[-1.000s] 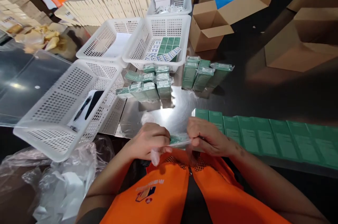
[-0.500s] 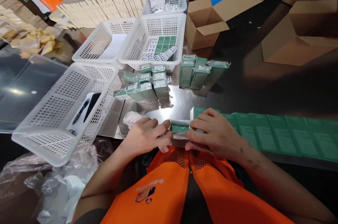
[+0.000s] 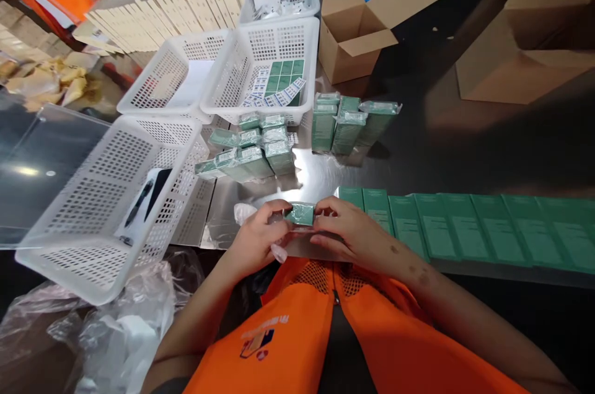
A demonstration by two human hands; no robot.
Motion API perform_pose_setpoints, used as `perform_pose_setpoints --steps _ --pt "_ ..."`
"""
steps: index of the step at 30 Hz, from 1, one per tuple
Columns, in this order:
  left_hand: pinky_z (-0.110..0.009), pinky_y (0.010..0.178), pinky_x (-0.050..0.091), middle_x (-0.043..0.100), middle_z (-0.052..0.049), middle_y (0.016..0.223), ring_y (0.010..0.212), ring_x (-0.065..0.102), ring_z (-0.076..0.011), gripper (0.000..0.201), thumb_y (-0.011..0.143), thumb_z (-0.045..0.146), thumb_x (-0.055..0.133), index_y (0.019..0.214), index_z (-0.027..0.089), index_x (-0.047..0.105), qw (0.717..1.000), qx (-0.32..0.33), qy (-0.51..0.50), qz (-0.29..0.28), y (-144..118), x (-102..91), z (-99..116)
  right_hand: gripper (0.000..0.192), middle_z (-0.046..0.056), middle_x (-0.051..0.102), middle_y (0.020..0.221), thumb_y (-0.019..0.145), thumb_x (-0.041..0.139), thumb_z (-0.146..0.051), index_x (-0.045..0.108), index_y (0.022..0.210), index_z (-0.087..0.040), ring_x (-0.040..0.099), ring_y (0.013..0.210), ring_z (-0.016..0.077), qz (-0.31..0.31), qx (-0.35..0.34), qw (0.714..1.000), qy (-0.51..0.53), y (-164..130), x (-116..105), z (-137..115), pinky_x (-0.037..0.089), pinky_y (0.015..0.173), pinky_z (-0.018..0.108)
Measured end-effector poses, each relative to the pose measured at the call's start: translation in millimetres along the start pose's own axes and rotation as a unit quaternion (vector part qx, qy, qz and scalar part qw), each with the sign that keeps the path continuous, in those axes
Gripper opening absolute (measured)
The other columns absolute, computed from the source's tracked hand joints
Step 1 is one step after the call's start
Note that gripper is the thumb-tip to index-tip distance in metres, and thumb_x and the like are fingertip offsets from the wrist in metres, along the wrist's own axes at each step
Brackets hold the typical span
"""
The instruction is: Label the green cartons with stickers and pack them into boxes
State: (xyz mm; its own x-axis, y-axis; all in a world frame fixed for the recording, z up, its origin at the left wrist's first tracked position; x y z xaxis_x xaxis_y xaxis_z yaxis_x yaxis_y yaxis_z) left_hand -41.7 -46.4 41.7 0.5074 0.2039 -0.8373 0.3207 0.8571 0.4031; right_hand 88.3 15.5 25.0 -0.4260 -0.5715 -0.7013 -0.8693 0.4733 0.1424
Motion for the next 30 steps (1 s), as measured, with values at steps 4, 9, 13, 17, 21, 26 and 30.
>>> perform_pose_setpoints --steps 4,9,13,17,21,26,30 --pt "-0.032 0.082 0.060 0.057 -0.013 0.141 0.107 0.067 -0.0223 0.007 0.087 0.019 0.067 0.093 0.022 0.068 0.995 0.000 -0.082 0.055 -9.4 3.2 -15.6 0.021 0.009 0.059 0.109 0.100 0.057 -0.034 0.071 0.092 -0.020 0.062 0.095 0.0201 0.023 0.000 0.999 0.038 2.8 7.5 5.1 0.051 0.081 0.033" --pt "-0.032 0.084 0.060 0.068 -0.014 0.129 0.108 0.071 -0.0214 0.006 0.092 0.022 0.063 0.086 0.021 0.062 0.988 0.009 -0.098 0.123 -8.1 -3.2 -19.9 0.019 0.009 0.064 0.107 0.100 0.057 -0.039 0.065 0.101 -0.021 0.064 0.091 0.0208 0.048 0.007 0.998 0.045 0.1 6.6 4.1 0.051 0.077 0.034" --pt "-0.029 0.079 0.061 0.071 -0.014 0.126 0.109 0.073 -0.0219 0.010 0.092 0.021 0.065 0.086 0.020 0.057 0.984 -0.014 -0.097 0.151 -7.1 -3.2 -17.7 0.033 0.009 0.070 0.103 0.098 0.059 -0.049 0.055 0.113 -0.020 0.068 0.088 0.0227 0.102 0.056 0.993 0.019 0.3 -5.3 4.0 0.052 0.077 0.036" --pt "-0.028 0.073 0.060 0.068 -0.016 0.129 0.101 0.073 -0.0207 0.014 0.090 0.024 0.069 0.091 0.021 0.055 0.983 -0.033 -0.066 0.167 -8.8 1.8 -9.6 0.036 0.006 0.072 0.088 0.098 0.057 -0.054 0.060 0.109 -0.020 0.066 0.075 0.0217 0.123 0.086 0.983 -0.105 7.4 -12.7 -5.2 0.046 0.075 0.035" --pt "-0.031 0.075 0.060 0.072 -0.011 0.111 0.099 0.073 -0.0206 0.012 0.092 0.027 0.065 0.097 0.022 0.055 0.981 -0.061 -0.034 0.183 -13.3 3.4 -7.2 0.044 0.002 0.066 0.070 0.091 0.062 -0.062 0.059 0.101 -0.019 0.058 0.057 0.0180 0.110 0.136 0.973 -0.149 13.4 -12.9 -7.8 0.035 0.058 0.030" --pt "-0.032 0.077 0.059 0.076 -0.009 0.109 0.097 0.074 -0.0202 0.007 0.092 0.028 0.062 0.092 0.023 0.057 0.979 -0.084 -0.058 0.177 -13.7 3.3 -10.4 0.045 0.000 0.064 0.068 0.086 0.065 -0.064 0.053 0.095 -0.022 0.056 0.054 0.0174 0.071 0.190 0.972 -0.118 11.7 -10.7 -3.1 0.028 0.051 0.029" --pt "-0.030 0.075 0.058 0.076 -0.009 0.109 0.097 0.074 -0.0198 0.006 0.090 0.025 0.065 0.089 0.023 0.060 0.977 -0.084 -0.100 0.168 -4.2 4.9 -6.7 0.050 -0.001 0.064 0.071 0.081 0.067 -0.069 0.047 0.091 -0.023 0.057 0.056 0.0173 0.058 0.238 0.969 -0.034 1.1 -13.5 9.5 0.034 0.049 0.028"
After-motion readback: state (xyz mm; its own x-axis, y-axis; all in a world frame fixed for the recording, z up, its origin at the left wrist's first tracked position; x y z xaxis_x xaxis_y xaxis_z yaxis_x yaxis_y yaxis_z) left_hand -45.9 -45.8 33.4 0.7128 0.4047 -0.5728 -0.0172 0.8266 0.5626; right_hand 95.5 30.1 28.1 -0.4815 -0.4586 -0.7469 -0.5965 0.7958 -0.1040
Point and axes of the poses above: each hand's wrist, its own y-axis towards the middle knuckle, its own x-axis out of the palm, z = x × y, the point moved 9 cm from there along y, towards the middle knuckle
